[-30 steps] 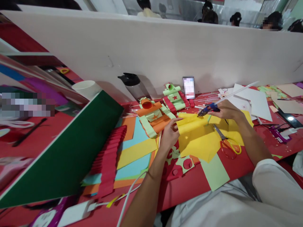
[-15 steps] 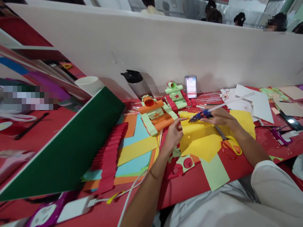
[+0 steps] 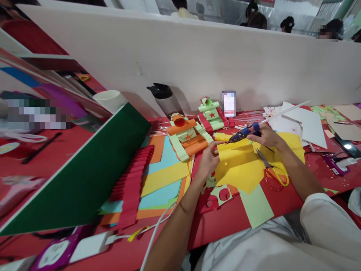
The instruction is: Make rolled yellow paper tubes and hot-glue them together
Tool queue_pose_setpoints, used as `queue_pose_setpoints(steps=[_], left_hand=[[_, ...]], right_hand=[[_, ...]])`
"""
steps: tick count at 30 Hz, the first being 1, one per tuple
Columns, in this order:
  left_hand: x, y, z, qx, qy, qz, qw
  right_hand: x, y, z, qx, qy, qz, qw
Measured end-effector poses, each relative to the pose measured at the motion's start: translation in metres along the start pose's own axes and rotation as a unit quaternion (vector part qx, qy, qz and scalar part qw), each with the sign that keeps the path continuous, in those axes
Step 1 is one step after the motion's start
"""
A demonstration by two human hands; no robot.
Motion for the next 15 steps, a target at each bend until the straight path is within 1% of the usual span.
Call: queue_pose_setpoints(steps=[3, 6, 8, 10, 12, 15], left_hand=[[0.001, 0.001, 0.0, -0.012, 0.019, -0.017, 1.0], [0.006, 0.003, -0.005, 0.007, 0.003, -0.021, 1.0], [0.008, 0.004, -0.007, 0.016, -0.008, -0.022, 1.0], [0.008, 0.004, -0.008, 0.017, -0.009, -0.02, 1.0], [0.008, 0.002, -0.008, 0.012, -0.002, -0.016, 1.0], [0.008, -0.001, -0.007, 0.004, 0.011, -0.009, 1.0]], right_hand=[[0.01, 0.002, -0.008, -0.007, -0.044, 0.003, 0.999], [0.018, 0.007, -0.012, -0.026, -0.11, 0.013, 0.993], [0.025, 0.012, -0.015, -0.022, -0.149, 0.027, 0.988], [0.031, 0.016, -0.018, -0.016, -0.167, 0.046, 0.985], [0.039, 0.02, -0.023, 0.004, -0.168, 0.074, 0.983], [0.051, 0.023, -0.038, 0.074, -0.158, 0.116, 0.978]])
Point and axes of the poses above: each hand's wrist, its own y-axis away from the middle knuckle, its own z-axis out of the palm, x = y × z, the point moved 8 cm from there along -y, towards the middle knuckle, and after that the axes turned 10 degrees about -x, right-handed, at the moved point
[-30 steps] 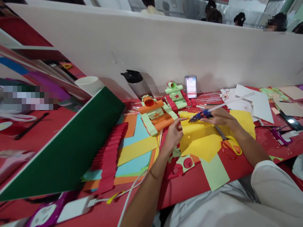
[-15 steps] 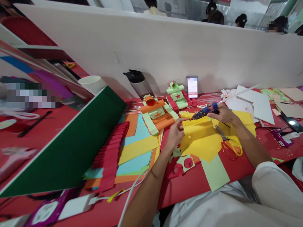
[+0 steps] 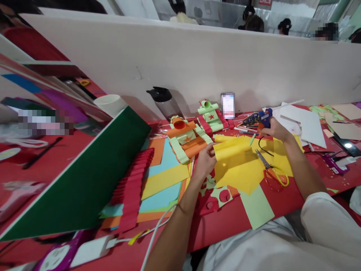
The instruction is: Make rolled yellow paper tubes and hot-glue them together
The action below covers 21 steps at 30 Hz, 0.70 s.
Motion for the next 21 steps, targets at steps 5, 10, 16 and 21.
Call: queue_pose_setpoints(steps=[5, 10, 16, 21], left_hand=[[0.0, -0.001, 0.001, -0.008, 0.004, 0.005, 1.0], [0.0, 0.001, 0.001, -0.011, -0.004, 0.001, 1.0], [0.001, 0.0, 0.001, -0.009, -0.012, 0.002, 1.0], [0.003, 0.001, 0.001, -0.006, -0.028, 0.0, 1.0]], right_hand=[[0.022, -0.006, -0.024, 0.095, -0.049, 0.023, 0.994], [0.065, -0.013, -0.031, 0.126, -0.232, 0.038, 0.964], [0.102, -0.017, -0.022, 0.089, -0.443, 0.038, 0.891], [0.119, -0.018, -0.021, 0.088, -0.442, 0.051, 0.891]])
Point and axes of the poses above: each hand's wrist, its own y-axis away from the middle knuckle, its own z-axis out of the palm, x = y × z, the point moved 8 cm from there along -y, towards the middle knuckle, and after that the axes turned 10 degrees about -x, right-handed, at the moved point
